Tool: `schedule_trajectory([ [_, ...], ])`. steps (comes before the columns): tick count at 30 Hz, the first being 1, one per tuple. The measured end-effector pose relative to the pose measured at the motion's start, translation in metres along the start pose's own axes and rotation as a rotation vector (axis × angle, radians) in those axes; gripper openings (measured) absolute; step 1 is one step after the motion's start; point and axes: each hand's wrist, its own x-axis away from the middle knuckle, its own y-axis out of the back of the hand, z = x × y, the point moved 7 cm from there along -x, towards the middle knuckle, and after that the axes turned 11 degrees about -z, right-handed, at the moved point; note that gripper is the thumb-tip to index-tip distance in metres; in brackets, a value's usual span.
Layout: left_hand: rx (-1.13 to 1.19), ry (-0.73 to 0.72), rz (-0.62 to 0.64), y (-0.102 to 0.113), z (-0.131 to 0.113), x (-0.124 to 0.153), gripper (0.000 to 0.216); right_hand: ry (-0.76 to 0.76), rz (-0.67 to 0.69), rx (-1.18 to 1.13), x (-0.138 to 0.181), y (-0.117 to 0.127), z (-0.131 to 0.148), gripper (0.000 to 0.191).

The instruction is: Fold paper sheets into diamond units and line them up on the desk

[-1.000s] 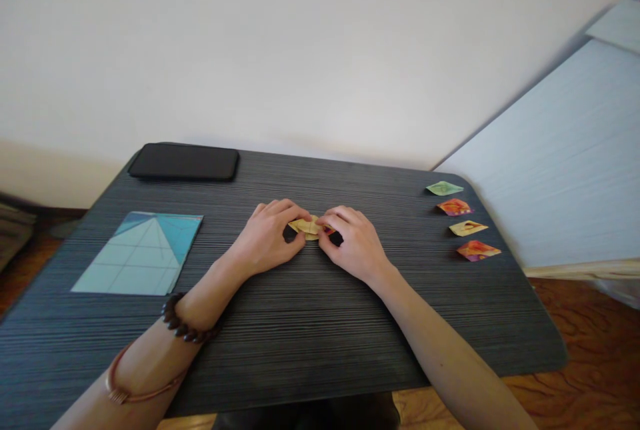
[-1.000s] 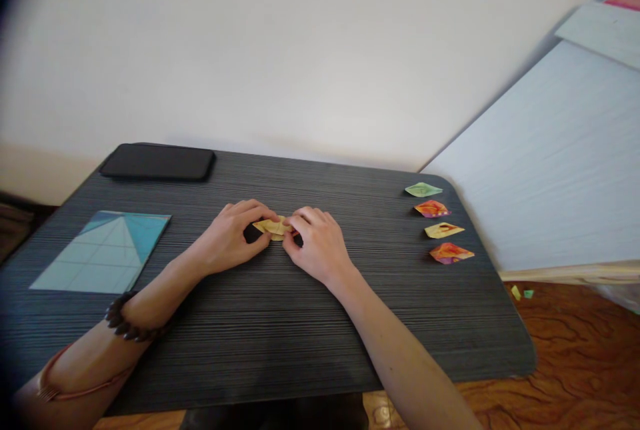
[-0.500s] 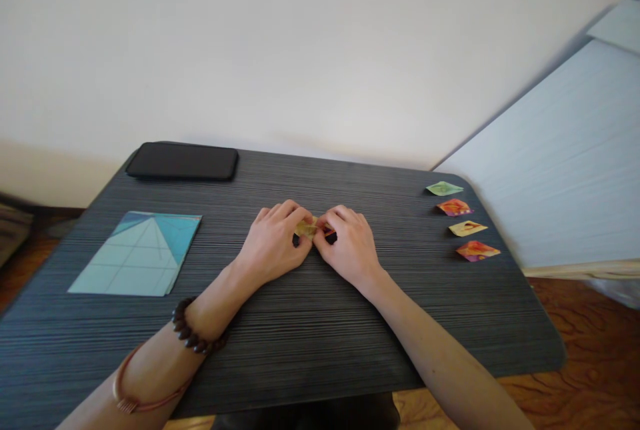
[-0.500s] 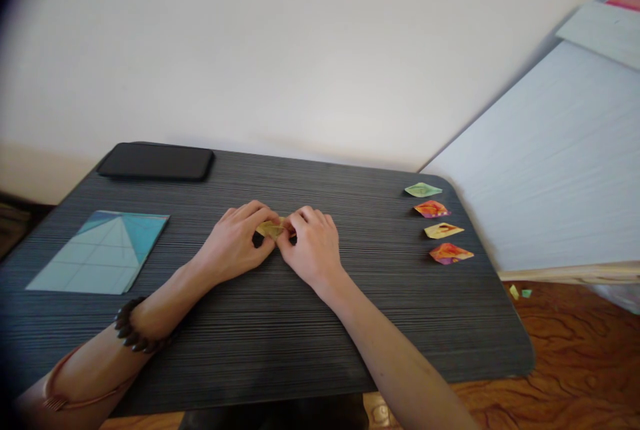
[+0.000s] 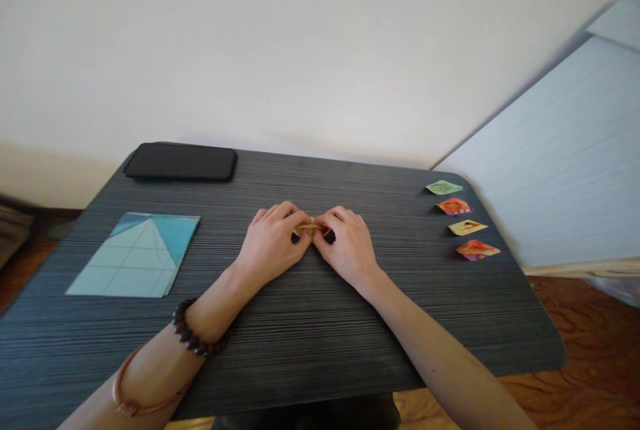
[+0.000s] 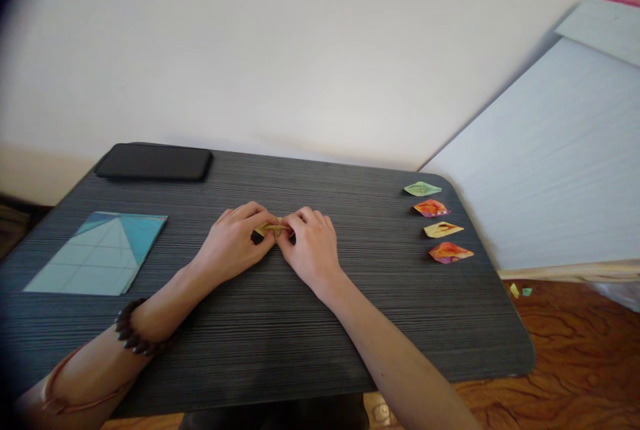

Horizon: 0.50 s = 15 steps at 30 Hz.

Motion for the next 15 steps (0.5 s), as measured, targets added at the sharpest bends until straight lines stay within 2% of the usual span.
schedule_trajectory([
  [15, 0.007, -0.02, -0.01, 0.0003, 0.0022, -0.0023, 0.014, 0.027, 0.032, 0.018, -0.0003, -0.0025, 0.0008, 0.011],
])
